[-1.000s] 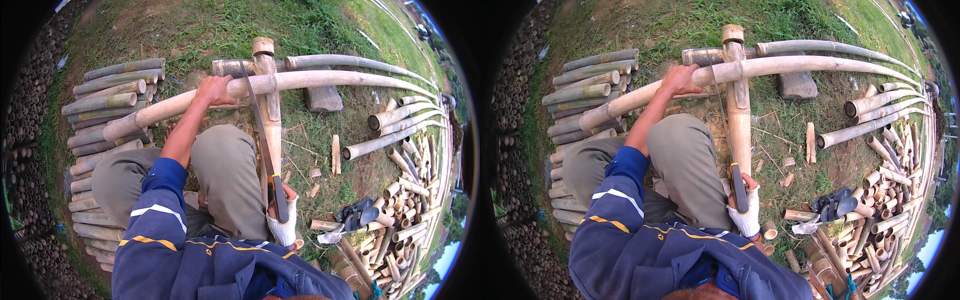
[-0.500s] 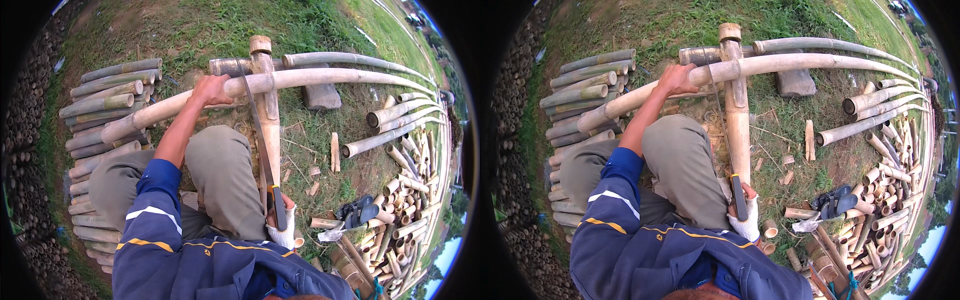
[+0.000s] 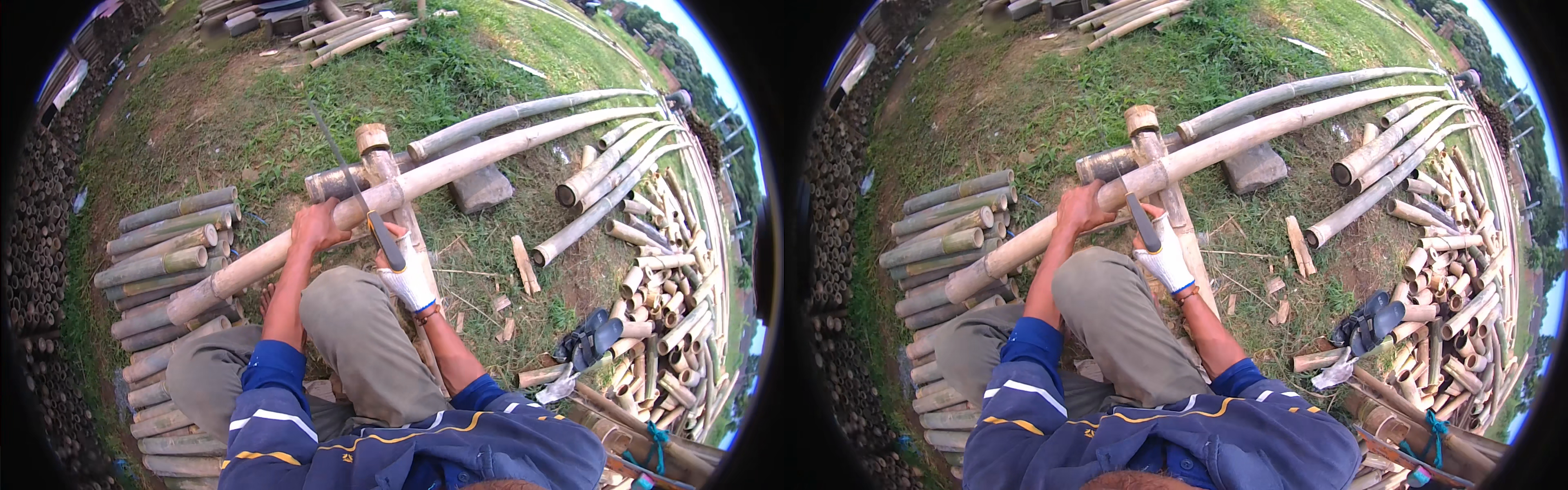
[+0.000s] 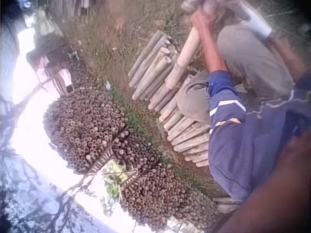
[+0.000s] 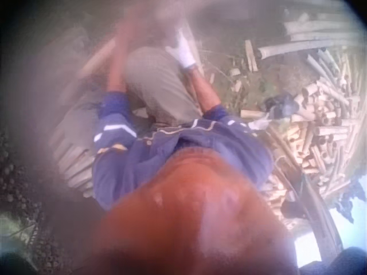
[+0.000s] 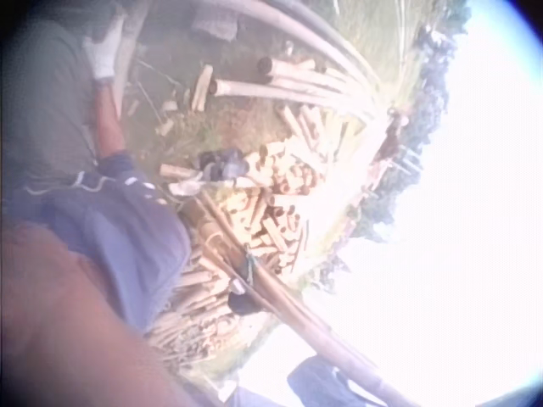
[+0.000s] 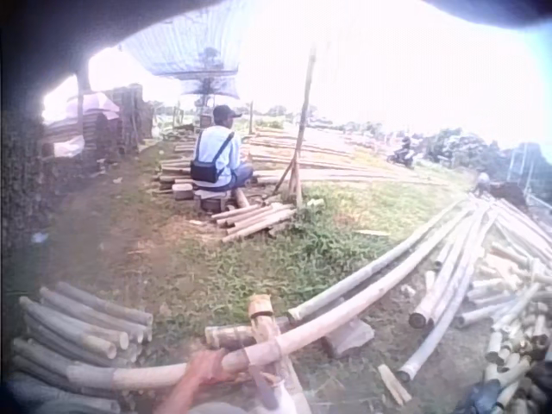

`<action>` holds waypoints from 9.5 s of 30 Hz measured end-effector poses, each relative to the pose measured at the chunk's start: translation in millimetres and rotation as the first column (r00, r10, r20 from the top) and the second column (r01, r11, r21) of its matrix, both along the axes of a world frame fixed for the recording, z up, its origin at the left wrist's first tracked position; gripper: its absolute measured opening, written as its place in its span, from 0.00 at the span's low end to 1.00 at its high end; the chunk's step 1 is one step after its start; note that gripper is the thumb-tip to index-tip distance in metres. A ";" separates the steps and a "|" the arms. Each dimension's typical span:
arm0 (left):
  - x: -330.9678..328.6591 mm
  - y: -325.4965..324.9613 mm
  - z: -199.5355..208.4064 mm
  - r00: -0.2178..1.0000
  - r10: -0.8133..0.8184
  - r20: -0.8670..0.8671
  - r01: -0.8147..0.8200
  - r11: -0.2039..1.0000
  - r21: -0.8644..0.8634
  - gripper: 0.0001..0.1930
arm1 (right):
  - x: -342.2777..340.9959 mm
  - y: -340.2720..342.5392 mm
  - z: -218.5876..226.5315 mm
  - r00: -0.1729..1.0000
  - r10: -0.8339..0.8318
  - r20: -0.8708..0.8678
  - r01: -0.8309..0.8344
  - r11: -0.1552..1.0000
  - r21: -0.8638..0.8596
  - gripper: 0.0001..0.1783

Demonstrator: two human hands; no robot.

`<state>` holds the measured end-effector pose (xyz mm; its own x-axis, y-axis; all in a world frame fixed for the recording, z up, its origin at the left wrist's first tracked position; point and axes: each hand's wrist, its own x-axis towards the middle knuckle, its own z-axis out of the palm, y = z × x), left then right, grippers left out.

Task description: The person sits on the ground and uses a hand saw to cut long bamboo poles into shorter sections. They repeatedly position each pole on a support, saw through it, and set the cut pieces aside.

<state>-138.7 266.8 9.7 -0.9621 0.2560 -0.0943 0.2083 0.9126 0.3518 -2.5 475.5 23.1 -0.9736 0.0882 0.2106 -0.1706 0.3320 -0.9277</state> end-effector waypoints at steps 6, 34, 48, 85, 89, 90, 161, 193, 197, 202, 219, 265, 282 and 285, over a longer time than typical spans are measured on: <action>1.1 3.7 2.3 1.000 0.008 0.012 -0.007 0.999 -0.054 0.45 | -3.3 5.8 -29.0 0.994 0.059 -0.091 -0.063 0.997 -0.042 0.36; 21.2 17.5 -4.5 0.997 -0.020 -0.079 0.018 0.999 -0.028 0.44 | 25.3 17.9 -80.5 0.998 0.068 -0.002 -0.068 0.985 -0.161 0.37; 23.7 20.4 -6.6 0.994 -0.018 -0.107 0.015 1.000 -0.025 0.44 | 29.0 20.0 -82.0 0.998 0.064 0.031 -0.057 0.982 -0.182 0.34; 25.1 21.1 -4.8 0.998 0.018 -0.054 -0.024 0.994 -0.111 0.47 | 5.6 13.3 -1.1 0.992 0.112 0.062 -0.111 0.994 -0.016 0.31; 17.8 19.0 -15.6 0.997 0.021 -0.070 -0.028 0.994 -0.101 0.48 | 0.2 11.9 7.7 0.993 0.076 0.092 -0.074 0.997 -0.024 0.32; 16.4 16.4 -20.3 0.996 0.018 -0.084 -0.026 0.996 -0.091 0.48 | -0.2 11.9 11.0 0.991 0.087 0.102 -0.084 0.996 -0.034 0.32; 7.0 -3.5 -22.3 0.997 -0.036 -0.062 0.032 0.997 -0.072 0.37 | 248.7 59.6 36.7 0.982 -0.046 0.184 0.025 0.993 0.113 0.34; 5.7 -5.9 -33.0 0.980 -0.041 -0.195 0.035 0.999 -0.034 0.39 | 71.9 17.2 4.0 0.999 0.035 0.042 -0.038 0.996 0.079 0.35; 13.5 -0.3 -35.4 0.984 -0.041 -0.176 0.041 0.999 -0.003 0.35 | 237.9 78.4 -10.5 0.999 0.002 -0.034 0.013 0.903 0.430 0.30; 22.8 -0.8 -38.7 0.985 0.020 -0.171 -0.027 0.999 -0.041 0.36 | 182.6 59.2 15.5 0.997 0.032 0.069 -0.053 0.942 0.333 0.27; 19.0 -1.5 -34.9 0.985 -0.006 -0.171 0.006 1.000 -0.002 0.34 | 236.3 73.6 8.4 0.995 -0.051 0.081 0.024 0.951 0.307 0.26; -21.5 -4.4 -13.1 0.996 -0.075 0.057 0.076 0.997 -0.023 0.46 | 31.4 2.7 14.0 0.999 0.013 0.031 -0.013 1.000 -0.027 0.35; -17.3 7.7 -7.1 0.994 -0.080 0.073 0.082 0.996 -0.021 0.48 | -9.2 8.2 3.8 0.996 0.029 -0.086 -0.017 0.990 0.137 0.35; -10.4 -7.6 -7.5 0.996 -0.083 0.038 0.083 0.997 0.003 0.42 | 6.7 3.4 1.6 0.990 0.065 0.128 -0.061 0.998 -0.029 0.34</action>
<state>-149.1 259.1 2.2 -0.9331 0.3352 -0.1303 0.2700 0.8923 0.3619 4.1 479.0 24.7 -0.9963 0.0295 0.0811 -0.0686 0.3005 -0.9513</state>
